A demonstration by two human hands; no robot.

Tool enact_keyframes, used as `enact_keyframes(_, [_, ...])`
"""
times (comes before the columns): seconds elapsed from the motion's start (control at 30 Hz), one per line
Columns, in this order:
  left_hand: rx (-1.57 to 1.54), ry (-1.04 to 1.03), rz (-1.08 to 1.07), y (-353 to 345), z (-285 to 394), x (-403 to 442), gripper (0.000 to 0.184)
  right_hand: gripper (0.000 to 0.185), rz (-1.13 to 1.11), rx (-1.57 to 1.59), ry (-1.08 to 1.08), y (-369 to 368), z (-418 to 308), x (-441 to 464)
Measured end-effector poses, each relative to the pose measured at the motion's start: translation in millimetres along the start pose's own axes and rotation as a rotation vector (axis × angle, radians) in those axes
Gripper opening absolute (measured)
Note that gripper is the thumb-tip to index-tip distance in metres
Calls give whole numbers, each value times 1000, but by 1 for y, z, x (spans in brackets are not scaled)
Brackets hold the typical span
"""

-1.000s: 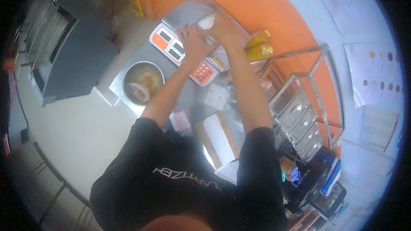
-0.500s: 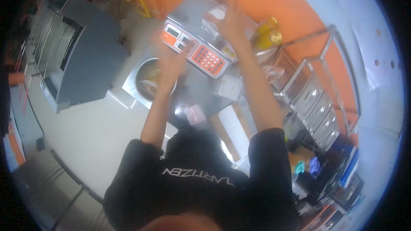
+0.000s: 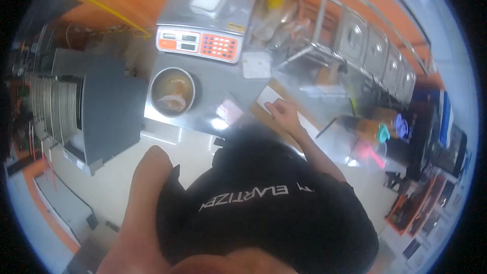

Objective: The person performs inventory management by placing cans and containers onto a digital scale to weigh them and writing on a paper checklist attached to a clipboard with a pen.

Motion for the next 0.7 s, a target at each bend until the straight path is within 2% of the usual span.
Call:
enact_keyframes(0.03, [-52, 14, -19, -1, 5, 2, 47, 33, 10, -19, 72, 0, -2, -8])
enact_keyframes(0.13, [-156, 79, -85, -21, 16, 6, 50, 32, -41, -126, 106, -5, -5, -27])
enact_keyframes(0.27, [-237, 142, -171, -24, 39, 17, 54, 25, -82, -165, 304, -7, -27, -46])
enact_keyframes(0.5, [-275, 228, -377, -63, 79, 29, 62, 22, -128, -149, 315, 14, -17, -54])
enact_keyframes(0.7, [-189, 244, -714, -101, 120, 27, 69, 18, -127, -130, 248, 54, 0, -69])
Point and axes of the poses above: each hand's wrist, its own x-axis towards the middle knuckle, its own y-axis out of the back of the hand, z = x × y, the point moved 10 cm from there along x, towards the middle knuckle, and after that the axes turned 1 degree about z, right-handed, at the moved point
